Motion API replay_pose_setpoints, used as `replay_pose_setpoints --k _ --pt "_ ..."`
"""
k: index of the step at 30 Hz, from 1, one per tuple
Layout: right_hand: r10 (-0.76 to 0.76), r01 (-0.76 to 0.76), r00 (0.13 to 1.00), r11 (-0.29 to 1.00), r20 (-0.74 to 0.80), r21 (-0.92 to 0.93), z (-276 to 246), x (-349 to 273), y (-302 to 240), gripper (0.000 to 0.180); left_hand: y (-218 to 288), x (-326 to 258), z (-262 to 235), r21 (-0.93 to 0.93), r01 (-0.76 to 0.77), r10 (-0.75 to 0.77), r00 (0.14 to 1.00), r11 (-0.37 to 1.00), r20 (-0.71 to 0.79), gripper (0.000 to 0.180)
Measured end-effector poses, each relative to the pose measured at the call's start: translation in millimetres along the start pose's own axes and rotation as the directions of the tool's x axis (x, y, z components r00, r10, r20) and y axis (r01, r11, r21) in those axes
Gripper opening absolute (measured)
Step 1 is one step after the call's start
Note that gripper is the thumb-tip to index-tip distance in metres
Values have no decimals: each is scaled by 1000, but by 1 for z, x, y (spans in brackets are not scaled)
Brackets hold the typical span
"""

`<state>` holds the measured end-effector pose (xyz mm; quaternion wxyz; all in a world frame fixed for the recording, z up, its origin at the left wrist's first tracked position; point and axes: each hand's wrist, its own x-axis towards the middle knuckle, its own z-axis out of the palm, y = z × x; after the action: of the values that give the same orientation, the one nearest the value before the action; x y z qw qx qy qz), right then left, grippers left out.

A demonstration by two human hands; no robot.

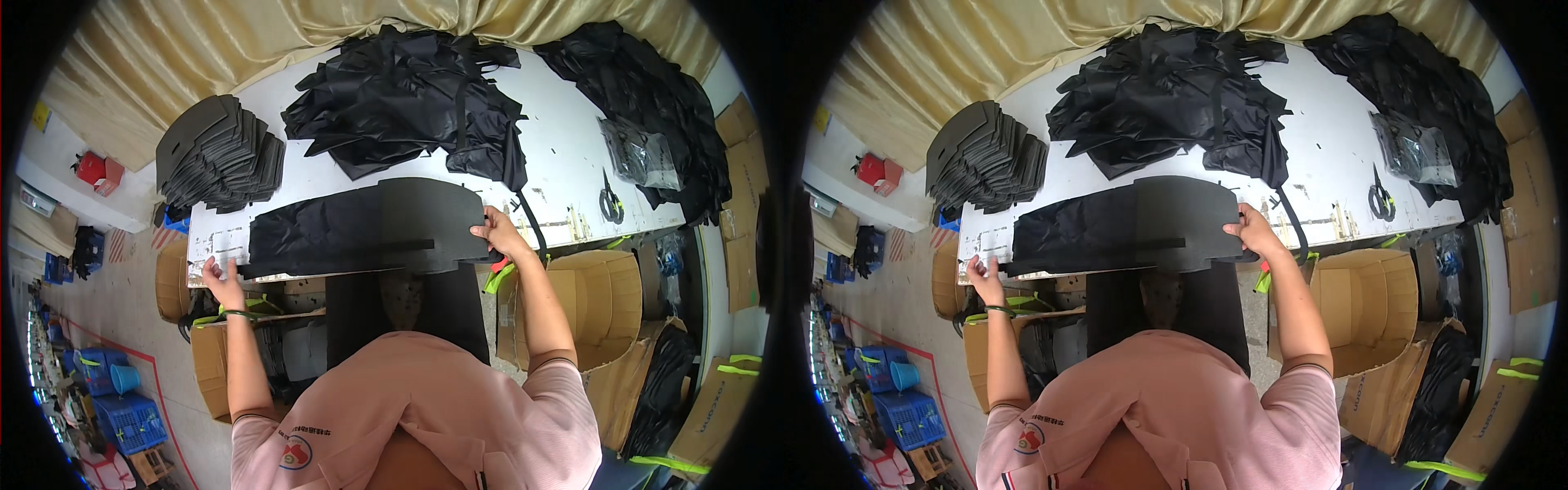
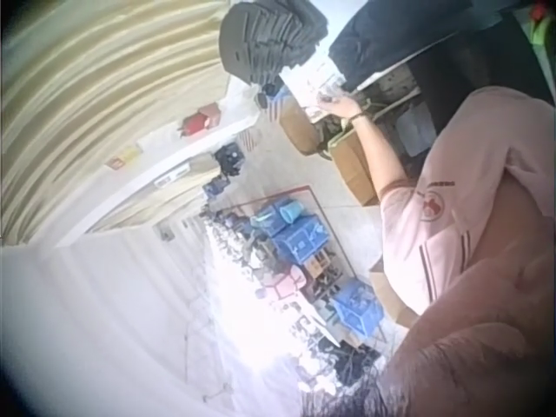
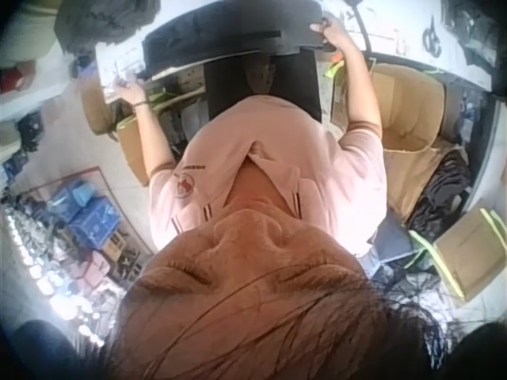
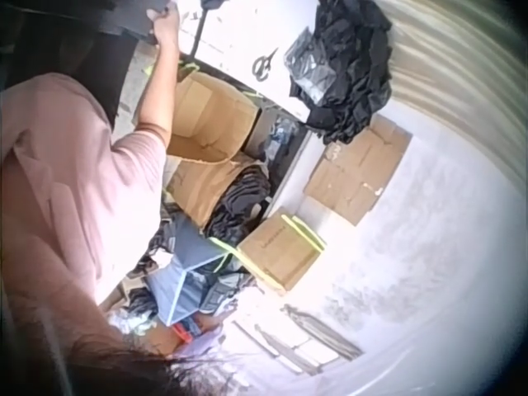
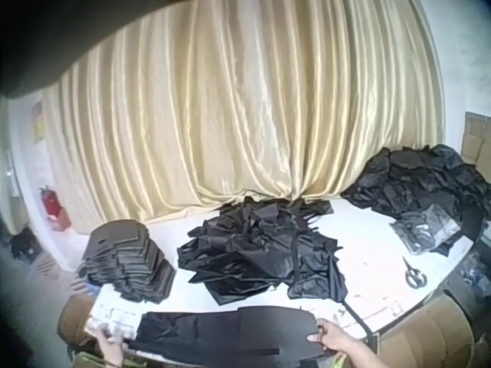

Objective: Sorting and inspecting black fabric components on a workbench in a factory environment.

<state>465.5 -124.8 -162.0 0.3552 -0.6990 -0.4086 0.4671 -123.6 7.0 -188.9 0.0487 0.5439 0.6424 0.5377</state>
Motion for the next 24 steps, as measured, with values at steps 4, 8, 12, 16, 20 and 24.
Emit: replay_pose_setpoints --k 4,8,12,16,20,24 --pt "50 -62 997 968 54 244 0 -7 -9 32 175 -81 20 -300 683 -37 432 665 901 28" --pt "73 -116 991 888 114 444 1 -14 -26 33 222 -176 57 332 940 228 -342 81 912 68" --pt "39 -113 987 851 153 513 2 -10 -16 32 237 -203 103 135 956 124 -105 -259 987 45" --pt "21 -53 995 936 95 348 6 -16 -14 34 248 -202 123 12 963 -40 -24 -270 999 28" --pt "-3 4 1000 995 -7 95 16 -17 -12 37 243 -205 133 41 976 -116 -67 -215 991 15" --pt "-299 280 940 951 -165 -132 24 -22 -17 41 245 -208 131 47 981 -165 -79 -189 983 18"
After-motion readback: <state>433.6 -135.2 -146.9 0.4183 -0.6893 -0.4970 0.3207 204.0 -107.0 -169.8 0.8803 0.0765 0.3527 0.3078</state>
